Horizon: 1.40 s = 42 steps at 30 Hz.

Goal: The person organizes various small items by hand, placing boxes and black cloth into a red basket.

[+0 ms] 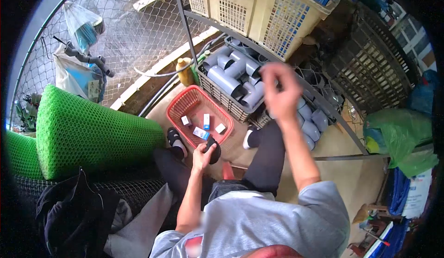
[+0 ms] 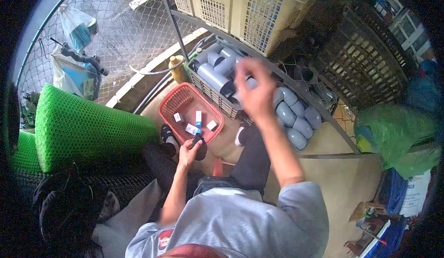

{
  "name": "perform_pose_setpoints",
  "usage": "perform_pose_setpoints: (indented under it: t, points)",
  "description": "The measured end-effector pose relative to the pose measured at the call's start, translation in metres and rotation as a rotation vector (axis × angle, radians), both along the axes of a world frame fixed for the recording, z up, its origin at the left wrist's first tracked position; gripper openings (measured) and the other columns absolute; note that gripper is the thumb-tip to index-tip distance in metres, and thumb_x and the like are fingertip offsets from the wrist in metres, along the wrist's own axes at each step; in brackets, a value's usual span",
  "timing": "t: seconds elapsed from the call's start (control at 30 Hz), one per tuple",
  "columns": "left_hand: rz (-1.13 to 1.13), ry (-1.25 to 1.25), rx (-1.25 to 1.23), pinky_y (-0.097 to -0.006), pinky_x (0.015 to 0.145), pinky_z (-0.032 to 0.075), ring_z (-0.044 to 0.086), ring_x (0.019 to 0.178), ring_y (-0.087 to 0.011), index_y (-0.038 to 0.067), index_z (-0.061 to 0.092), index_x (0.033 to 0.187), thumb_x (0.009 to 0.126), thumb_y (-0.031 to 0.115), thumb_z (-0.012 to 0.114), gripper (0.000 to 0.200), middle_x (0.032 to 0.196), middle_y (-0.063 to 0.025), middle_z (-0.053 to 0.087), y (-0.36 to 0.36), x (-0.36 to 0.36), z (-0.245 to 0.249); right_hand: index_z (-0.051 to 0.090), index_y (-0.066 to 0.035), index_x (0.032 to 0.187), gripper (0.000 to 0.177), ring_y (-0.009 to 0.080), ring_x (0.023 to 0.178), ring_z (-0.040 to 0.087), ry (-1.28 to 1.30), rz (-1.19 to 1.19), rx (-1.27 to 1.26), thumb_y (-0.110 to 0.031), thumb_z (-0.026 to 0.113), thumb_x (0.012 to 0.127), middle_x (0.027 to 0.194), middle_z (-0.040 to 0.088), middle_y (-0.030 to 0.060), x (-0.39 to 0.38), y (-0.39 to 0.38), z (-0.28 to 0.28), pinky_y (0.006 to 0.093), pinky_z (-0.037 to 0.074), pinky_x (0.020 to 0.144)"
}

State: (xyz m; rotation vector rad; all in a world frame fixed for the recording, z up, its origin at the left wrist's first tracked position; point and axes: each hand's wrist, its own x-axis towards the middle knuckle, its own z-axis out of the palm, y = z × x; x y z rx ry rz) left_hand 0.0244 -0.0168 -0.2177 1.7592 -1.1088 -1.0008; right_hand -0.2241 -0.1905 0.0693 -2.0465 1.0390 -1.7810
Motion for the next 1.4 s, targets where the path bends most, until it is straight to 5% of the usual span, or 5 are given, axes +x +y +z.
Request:
perform_pose_setpoints:
  t: [0.13,0.23,0.33,0.57,1.4]
  points:
    - [-0.020,-0.363,-0.100,-0.0386,0.098,0.051,0.067,0.113,-0.0322,-0.004,0.073,0.114,0.095,0.042,0.073,0.049,0.123,-0.0229,0.067,0.006,0.020,0.013,0.071,-0.001,0.115,0.019,0.0082,0.087,0.068,0.025,-0.305,-0.402,-0.013,0.070,0.101,0.100,0.075,0.0055,-0.051,-0.053,0.154,0.0267,0.055,0.075]
    - [0.055,-0.140,-0.128,-0.0357,0.088,0.053,0.066,0.098,-0.0244,-0.001,0.066,0.121,0.095,0.022,0.068,0.034,0.106,-0.0150,0.067,0.013,0.037,-0.006,0.058,0.001,0.135,0.070,0.0367,0.125,0.058,0.487,-0.411,0.023,-0.030,0.087,0.079,0.136,0.059,0.0241,-0.078,-0.093,0.245,0.0468,0.050,0.100]
    - [0.106,0.191,-0.056,-0.0308,0.080,0.050,0.061,0.090,-0.0146,0.001,0.057,0.123,0.092,0.004,0.059,0.032,0.095,-0.0076,0.063,0.021,0.040,-0.006,0.070,-0.001,0.111,0.047,0.0242,0.083,0.072,1.093,-0.493,0.104,-0.039,0.082,0.086,0.096,0.075,0.0132,-0.139,-0.225,0.248,0.0384,0.055,0.073]
    - [0.299,0.764,0.037,-0.0402,0.093,0.052,0.065,0.106,-0.0153,0.010,0.064,0.123,0.099,0.036,0.068,0.035,0.116,-0.0036,0.069,0.031,0.021,0.015,0.066,-0.001,0.097,0.044,0.0335,0.096,0.072,1.064,-0.589,0.006,-0.036,0.084,0.078,0.103,0.071,0.0219,-0.101,-0.208,0.242,0.0477,0.056,0.078]
    - [0.364,0.888,-0.195,-0.0353,0.088,0.051,0.066,0.100,-0.0163,0.008,0.066,0.116,0.097,0.029,0.068,0.028,0.108,-0.0027,0.070,0.045,0.014,0.070,0.060,0.003,0.132,0.061,0.0369,0.121,0.062,0.728,-0.415,-0.038,-0.025,0.084,0.084,0.129,0.063,0.0246,-0.079,-0.161,0.248,0.0452,0.051,0.099]
